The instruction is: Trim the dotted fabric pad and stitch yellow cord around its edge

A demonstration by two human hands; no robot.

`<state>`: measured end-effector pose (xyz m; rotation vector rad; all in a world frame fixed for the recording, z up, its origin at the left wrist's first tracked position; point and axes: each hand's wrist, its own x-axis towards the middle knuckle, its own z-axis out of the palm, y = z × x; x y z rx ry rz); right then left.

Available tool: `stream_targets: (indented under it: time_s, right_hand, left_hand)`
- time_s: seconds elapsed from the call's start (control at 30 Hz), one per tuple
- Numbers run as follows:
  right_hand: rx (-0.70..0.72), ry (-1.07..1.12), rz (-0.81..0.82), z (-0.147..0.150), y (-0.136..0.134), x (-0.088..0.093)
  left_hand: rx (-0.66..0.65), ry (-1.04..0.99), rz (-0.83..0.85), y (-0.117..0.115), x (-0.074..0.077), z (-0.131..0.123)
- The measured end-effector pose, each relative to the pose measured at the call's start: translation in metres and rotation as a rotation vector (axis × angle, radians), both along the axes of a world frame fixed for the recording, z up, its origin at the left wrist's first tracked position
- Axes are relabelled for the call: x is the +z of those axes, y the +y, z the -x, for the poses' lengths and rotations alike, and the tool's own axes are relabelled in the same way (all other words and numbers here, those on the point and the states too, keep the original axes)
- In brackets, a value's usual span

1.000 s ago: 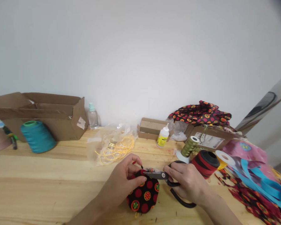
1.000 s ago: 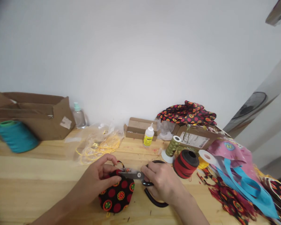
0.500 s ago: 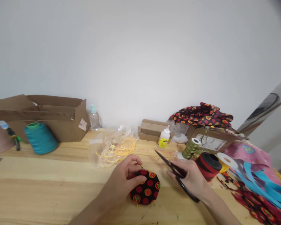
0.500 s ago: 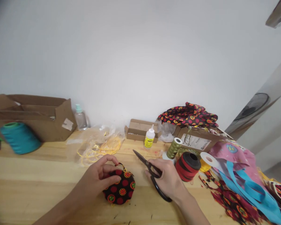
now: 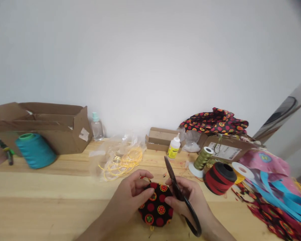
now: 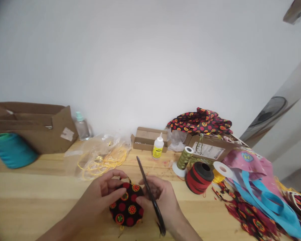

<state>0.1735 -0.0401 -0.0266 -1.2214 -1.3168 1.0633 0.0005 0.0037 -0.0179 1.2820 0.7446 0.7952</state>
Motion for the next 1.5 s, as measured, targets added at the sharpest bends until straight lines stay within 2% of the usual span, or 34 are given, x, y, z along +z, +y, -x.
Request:
stream_targets:
  time_s: [0.17,0.3,0.4,0.5,0.7,0.77,0.9,0.97,1.03,1.17,1.3,1.4,1.5]
  right_hand:
    - [-0.157,-0.042,-0.091,-0.002,0.0,0.003]
    - [-0.164,0.008,-0.12,0.004,-0.001,0.001]
    - [-0.125,0.091,-0.118,0.005,-0.001,-0.002]
    - [-0.172,0.162,-0.155,0.003,0.0,-0.003]
    - [-0.131,0.045,-0.137,0.001,-0.002,-0.006]
    - [-0.189,0.037,-0.133,-0.002,-0.001,-0.004]
    - [-0.429,0.08,-0.155,-0.013,0.006,0.005]
    - [-0.451,0.087,-0.148,-0.018,0.008,0.008]
    - [-0.386,0.082,-0.137,-0.02,0.01,0.009]
    - [-0.125,0.098,-0.138,-0.018,0.01,0.006]
    - [0.054,0.065,-0.222,-0.022,0.008,0.005]
    - [0.136,-0.112,-0.29,-0.028,0.005,0.008]
    - [0.114,-0.346,-0.269,-0.033,0.003,0.011]
  left_hand:
    - [0.127,0.049,-0.014,0.009,0.0,0.006]
    - [0.047,-0.078,0.002,0.004,-0.001,0.001]
    - [0.023,0.02,0.032,-0.003,0.001,-0.004]
    - [0.0,0.099,0.045,-0.007,0.003,-0.006]
    - [-0.051,0.154,-0.007,-0.009,-0.002,-0.006]
    - [-0.06,0.149,0.033,-0.009,-0.003,-0.007]
    - [-0.022,0.093,0.121,-0.007,-0.001,-0.007]
    - [-0.011,0.082,0.131,-0.006,0.001,-0.006]
    - [-0.009,0.078,0.117,-0.005,0.002,-0.004]
    - [-0.001,0.049,0.098,-0.002,0.002,-0.003]
    - [0.017,-0.007,0.142,0.0,0.002,-0.002]
    - [0.03,-0.033,0.145,0.001,0.001,-0.001]
    - [0.067,-0.028,0.132,0.001,0.0,0.0]
